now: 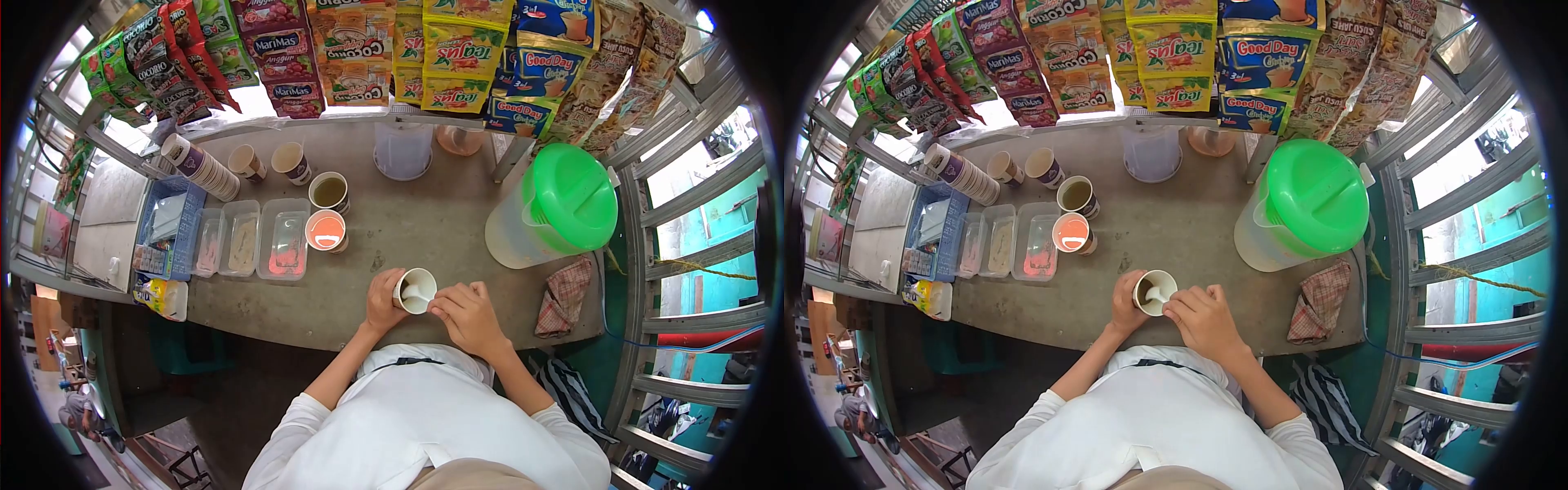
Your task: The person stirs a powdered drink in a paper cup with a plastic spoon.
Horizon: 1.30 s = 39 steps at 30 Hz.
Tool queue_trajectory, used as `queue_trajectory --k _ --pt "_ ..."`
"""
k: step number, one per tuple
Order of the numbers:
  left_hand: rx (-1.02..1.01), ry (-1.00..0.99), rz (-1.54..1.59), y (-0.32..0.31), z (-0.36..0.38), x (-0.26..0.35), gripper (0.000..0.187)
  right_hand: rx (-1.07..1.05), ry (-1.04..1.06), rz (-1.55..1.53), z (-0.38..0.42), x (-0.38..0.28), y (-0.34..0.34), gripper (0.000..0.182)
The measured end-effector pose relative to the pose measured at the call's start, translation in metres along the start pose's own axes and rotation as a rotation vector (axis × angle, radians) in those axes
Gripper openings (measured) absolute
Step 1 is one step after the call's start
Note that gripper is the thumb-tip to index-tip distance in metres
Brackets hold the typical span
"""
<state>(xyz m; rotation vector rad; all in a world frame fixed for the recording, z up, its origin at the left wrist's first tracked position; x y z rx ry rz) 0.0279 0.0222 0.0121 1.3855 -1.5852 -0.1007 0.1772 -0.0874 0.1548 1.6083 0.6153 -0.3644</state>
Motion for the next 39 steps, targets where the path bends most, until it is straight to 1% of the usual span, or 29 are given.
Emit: queue_trajectory --k 3,6,9,12,15,18,21,24,27,30,33,36,39 --pt "0.004 -0.004 0.000 0.0007 -0.0009 0.0000 0.083 0.006 0.004 0.001 0.0006 -0.0007 -0.0016 0.011" --pt "0.009 0.000 0.001 0.0007 -0.0010 0.0002 0.083 0.085 0.026 -0.022 0.0005 -0.0009 -0.0001 0.011" --pt "0.007 -0.007 0.009 0.0007 -0.0014 0.0011 0.082 -0.053 -0.016 -0.012 -0.0002 0.0002 0.0011 0.010" --pt "0.013 -0.009 -0.007 0.0021 -0.0017 0.0009 0.082 0.093 -0.004 -0.061 -0.0006 -0.0005 -0.0012 0.010" --pt "0.015 -0.013 -0.008 0.0002 -0.0010 0.0009 0.082 0.022 -0.028 0.002 -0.0019 0.0015 0.0014 0.011" --pt "0.010 -0.020 -0.016 0.0015 -0.0024 0.0019 0.082 -0.001 -0.023 -0.020 -0.0016 0.0018 -0.0032 0.010" --pt "0.012 -0.013 -0.011 0.0019 -0.0023 0.0019 0.081 0.091 -0.026 -0.026 -0.0028 0.0008 -0.0018 0.011" --pt "0.014 -0.018 -0.002 0.0005 -0.0017 0.0015 0.080 -0.026 -0.015 -0.083 -0.0015 0.0026 -0.0006 0.011" --pt "0.015 -0.022 -0.013 0.0005 -0.0013 -0.0003 0.080 0.099 -0.031 -0.042 -0.0019 0.0009 -0.0004 0.011" --pt "0.017 -0.023 -0.016 0.0009 -0.0019 0.0013 0.079 0.010 -0.051 -0.042 -0.0009 0.0037 0.0000 0.011" --pt "0.020 -0.026 -0.006 0.0018 -0.0034 0.0022 0.077 0.080 -0.041 -0.066 -0.0007 0.0011 -0.0006 0.011" --pt "0.012 -0.024 -0.006 0.0015 -0.0033 0.0027 0.075 0.074 -0.048 -0.014 -0.0009 0.0021 0.0009 0.011" --pt "0.016 -0.027 -0.005 0.0022 -0.0031 0.0020 0.073 0.044 -0.056 -0.091 0.0015 0.0042 -0.0029 0.011"
Point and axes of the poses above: each hand's wrist, its own z-axis away from the middle knuckle, its own y-axis out of the back of the hand, x = y × z, the point moved 2 cm from there along -z, towards the middle knuckle, and after that the axes turned 14 degrees about -x, right-handed, at the moved point
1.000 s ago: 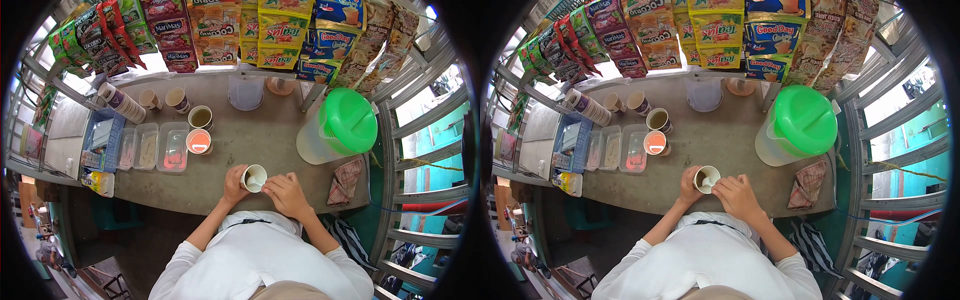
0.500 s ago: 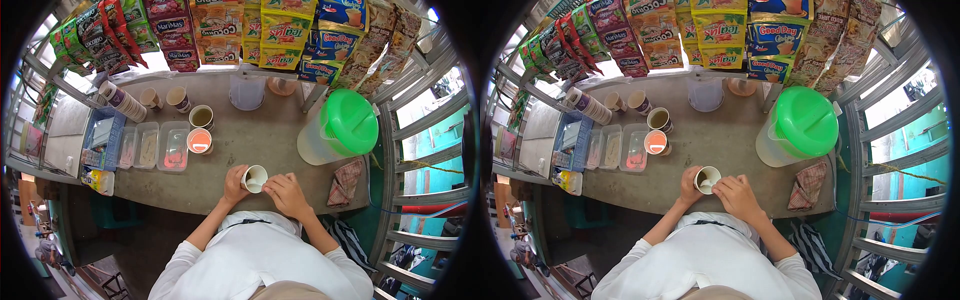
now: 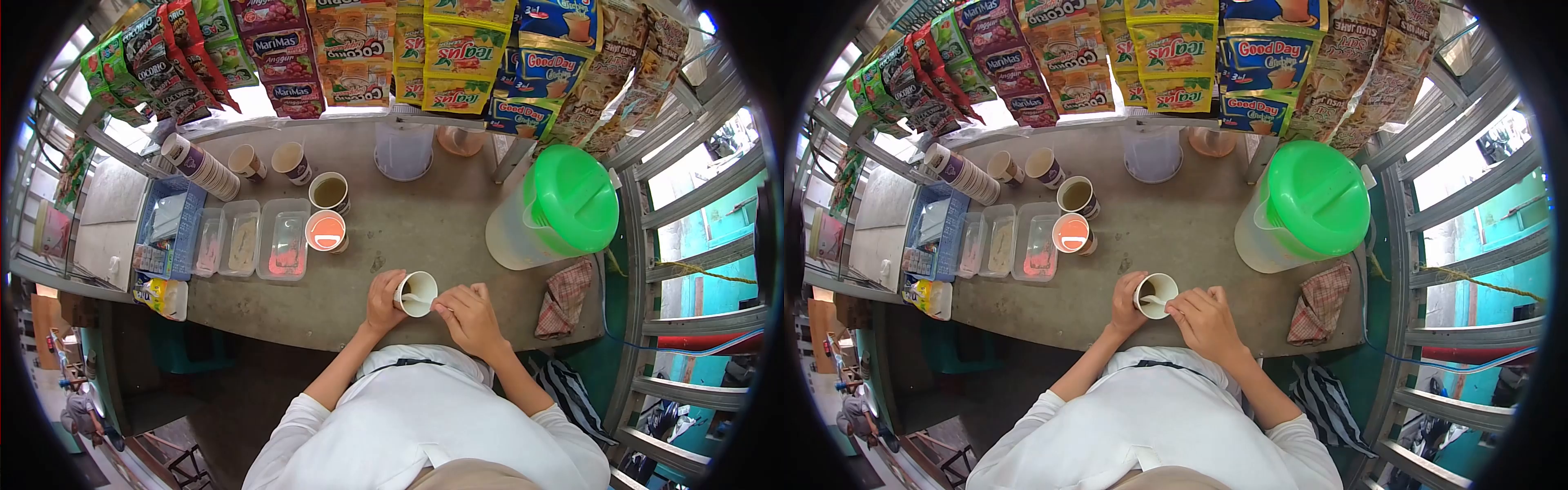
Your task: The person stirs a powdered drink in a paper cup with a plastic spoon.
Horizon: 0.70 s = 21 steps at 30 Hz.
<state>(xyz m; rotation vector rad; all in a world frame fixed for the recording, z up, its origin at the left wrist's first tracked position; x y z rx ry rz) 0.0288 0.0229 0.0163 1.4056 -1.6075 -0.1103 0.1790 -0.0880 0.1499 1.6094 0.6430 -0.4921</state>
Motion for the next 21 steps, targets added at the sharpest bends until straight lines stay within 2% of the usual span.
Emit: queue_trajectory --k 3,6,9,12,15,21 --pt "0.017 -0.010 0.014 0.000 -0.001 0.001 0.070 0.076 0.023 0.089 -0.001 -0.002 0.001 0.010" --pt "0.024 -0.024 0.038 0.002 -0.003 0.002 0.068 -0.006 0.000 0.015 0.001 0.000 -0.002 0.009" --pt "0.035 -0.029 0.058 0.001 -0.002 0.002 0.068 0.090 0.013 0.074 0.000 -0.003 -0.005 0.009" --pt "0.034 -0.029 0.067 0.001 -0.001 0.002 0.068 0.005 0.007 0.060 0.000 -0.002 -0.007 0.010" --pt "0.020 -0.037 0.054 0.001 -0.001 0.001 0.070 0.091 0.000 0.051 0.001 -0.001 -0.013 0.011" --pt "-0.003 -0.041 0.014 0.001 -0.001 0.000 0.073 0.046 -0.026 0.042 0.001 0.003 -0.018 0.010"
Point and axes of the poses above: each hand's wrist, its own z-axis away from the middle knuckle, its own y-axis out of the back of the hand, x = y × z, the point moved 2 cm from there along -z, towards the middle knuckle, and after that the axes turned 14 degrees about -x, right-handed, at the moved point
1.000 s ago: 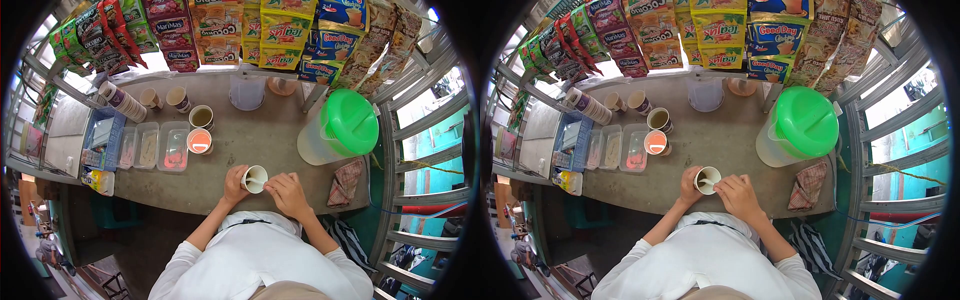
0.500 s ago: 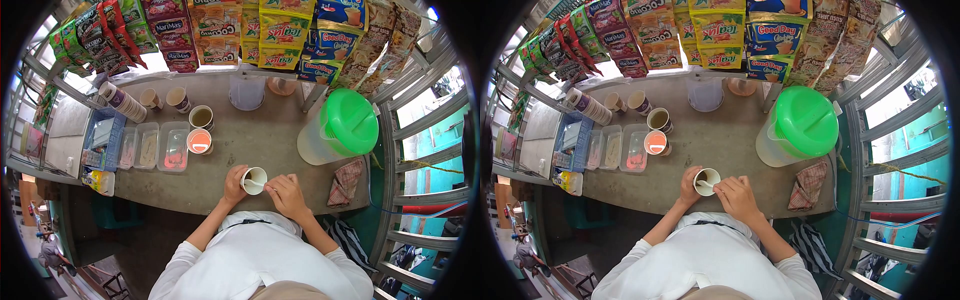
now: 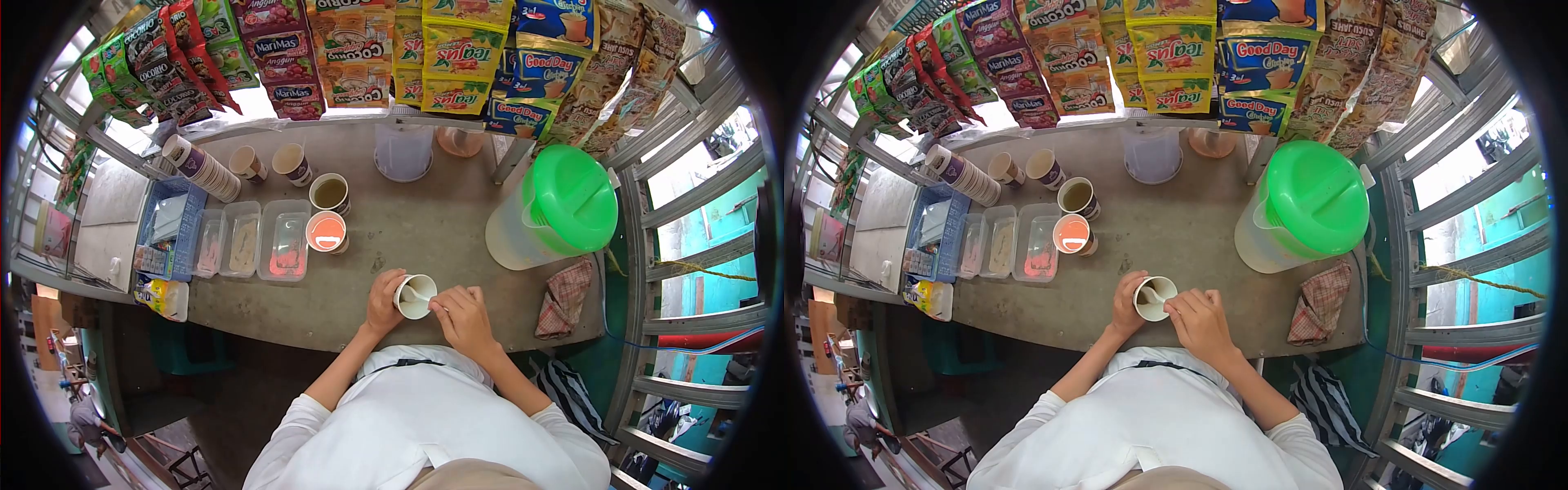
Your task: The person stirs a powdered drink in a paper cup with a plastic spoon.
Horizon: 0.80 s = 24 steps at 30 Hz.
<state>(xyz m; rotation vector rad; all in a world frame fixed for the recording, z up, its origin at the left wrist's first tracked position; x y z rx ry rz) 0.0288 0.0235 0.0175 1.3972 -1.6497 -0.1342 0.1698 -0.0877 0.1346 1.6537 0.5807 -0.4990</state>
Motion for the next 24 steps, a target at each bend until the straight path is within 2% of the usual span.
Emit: queue_trajectory --k 3,6,9,12,15,18,21,24 --pt "0.003 -0.002 -0.008 0.001 -0.002 0.002 0.072 0.035 -0.010 0.048 -0.002 0.000 0.001 0.009" --pt "0.004 -0.006 -0.003 0.001 -0.003 0.003 0.071 0.005 -0.037 -0.067 0.000 0.004 -0.001 0.009" --pt "0.003 -0.010 0.000 0.001 -0.005 0.004 0.068 0.039 -0.049 0.051 -0.002 -0.001 0.003 0.009" --pt "0.003 -0.014 -0.015 0.002 -0.005 0.005 0.068 -0.016 -0.046 -0.078 -0.001 0.003 0.001 0.009" --pt "0.004 -0.014 -0.018 0.001 -0.005 0.004 0.067 0.025 -0.066 0.011 -0.002 0.001 0.003 0.010" --pt "-0.002 -0.015 -0.028 0.001 -0.005 0.004 0.067 -0.021 -0.070 -0.125 -0.002 0.005 0.002 0.011" --pt "-0.004 -0.014 -0.033 0.002 -0.006 0.004 0.067 0.031 -0.083 0.003 -0.003 0.002 0.004 0.012" --pt "-0.005 -0.012 -0.031 0.001 -0.005 0.004 0.067 -0.032 -0.103 -0.155 -0.001 0.009 0.000 0.012"
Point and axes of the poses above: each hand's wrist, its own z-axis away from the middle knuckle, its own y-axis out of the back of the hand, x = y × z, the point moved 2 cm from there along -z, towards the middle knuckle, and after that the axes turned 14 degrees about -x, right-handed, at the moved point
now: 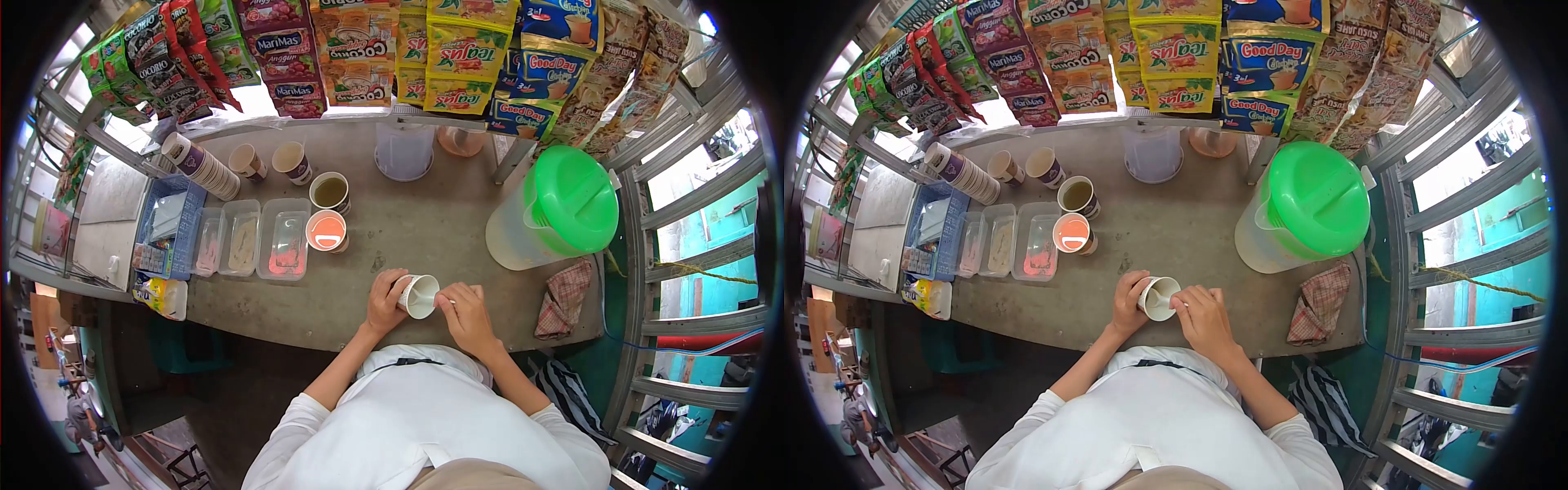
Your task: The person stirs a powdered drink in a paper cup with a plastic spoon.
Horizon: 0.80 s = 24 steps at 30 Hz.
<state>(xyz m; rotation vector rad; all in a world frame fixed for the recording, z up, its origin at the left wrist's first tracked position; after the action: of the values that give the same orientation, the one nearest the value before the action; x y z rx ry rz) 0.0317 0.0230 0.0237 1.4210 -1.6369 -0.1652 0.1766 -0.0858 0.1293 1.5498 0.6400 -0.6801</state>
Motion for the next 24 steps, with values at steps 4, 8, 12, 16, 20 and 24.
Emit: queue_trajectory --k 4,8,12,16,20,24 --pt "-0.004 0.008 0.011 0.0001 -0.0003 0.0008 0.068 0.057 0.018 0.090 -0.0007 -0.0048 0.0020 0.012" --pt "-0.011 0.005 0.012 0.0006 -0.0005 0.0010 0.069 0.066 0.020 0.111 0.0006 -0.0050 0.0007 0.011" --pt "-0.006 -0.002 0.018 0.0006 -0.0015 0.0020 0.070 -0.027 0.019 0.039 0.0007 -0.0024 -0.0006 0.011" --pt "-0.018 0.004 0.016 0.0028 -0.0024 0.0028 0.070 0.056 0.015 0.099 0.0002 -0.0052 -0.0015 0.012" --pt "-0.033 -0.007 -0.002 0.0044 -0.0055 0.0048 0.072 0.045 -0.004 0.077 0.0009 -0.0061 -0.0014 0.012" --pt "-0.022 0.019 0.030 -0.0009 -0.0010 0.0018 0.068 -0.024 -0.003 0.136 0.0022 -0.0073 -0.0002 0.012"
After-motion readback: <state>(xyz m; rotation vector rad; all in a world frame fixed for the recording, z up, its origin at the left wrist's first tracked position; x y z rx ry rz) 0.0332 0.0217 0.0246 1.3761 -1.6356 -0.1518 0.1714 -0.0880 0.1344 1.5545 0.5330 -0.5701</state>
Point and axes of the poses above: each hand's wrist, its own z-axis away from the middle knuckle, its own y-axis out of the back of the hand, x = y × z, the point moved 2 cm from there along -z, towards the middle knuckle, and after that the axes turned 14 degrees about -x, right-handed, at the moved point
